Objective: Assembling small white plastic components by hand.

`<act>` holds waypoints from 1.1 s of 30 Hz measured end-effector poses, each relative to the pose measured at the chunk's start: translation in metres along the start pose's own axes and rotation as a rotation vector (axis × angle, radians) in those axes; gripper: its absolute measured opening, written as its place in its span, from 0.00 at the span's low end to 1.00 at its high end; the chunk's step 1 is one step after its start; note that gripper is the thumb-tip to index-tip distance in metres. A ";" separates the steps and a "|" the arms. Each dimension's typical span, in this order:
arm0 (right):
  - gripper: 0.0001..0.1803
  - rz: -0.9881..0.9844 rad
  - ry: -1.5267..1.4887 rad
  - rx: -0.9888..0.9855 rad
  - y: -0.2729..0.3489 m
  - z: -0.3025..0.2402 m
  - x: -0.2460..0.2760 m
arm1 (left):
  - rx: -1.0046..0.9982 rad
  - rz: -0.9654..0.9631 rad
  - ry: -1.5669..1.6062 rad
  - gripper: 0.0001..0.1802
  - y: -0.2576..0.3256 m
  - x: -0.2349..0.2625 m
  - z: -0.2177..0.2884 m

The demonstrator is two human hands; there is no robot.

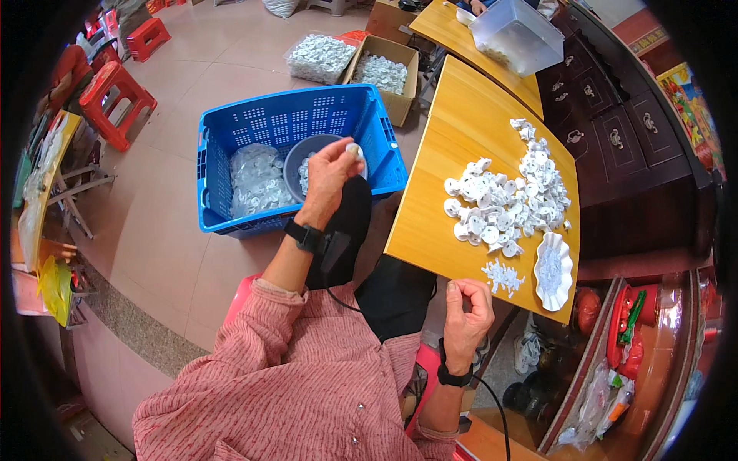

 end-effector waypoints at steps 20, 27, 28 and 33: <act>0.04 0.081 0.248 0.042 -0.009 0.027 0.028 | -0.774 -0.562 -0.832 0.10 0.150 -0.176 0.010; 0.05 0.208 0.430 0.054 -0.011 0.054 0.074 | -0.772 -0.557 -0.986 0.13 0.158 -0.186 -0.003; 0.05 0.204 0.413 0.014 -0.010 0.059 0.078 | -0.778 -0.549 -1.029 0.12 0.157 -0.186 -0.005; 0.06 0.135 0.351 -0.050 -0.006 0.068 0.076 | -0.830 -0.510 -1.074 0.10 0.156 -0.189 -0.008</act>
Point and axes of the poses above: each hand's wrist, its own y-axis away from the middle knuckle, its own x-axis out of the back of the hand, z = x × y, the point moved 9 cm from there along -y, towards the middle knuckle, and after that the axes turned 3 degrees about z, right-handed, at the moved point
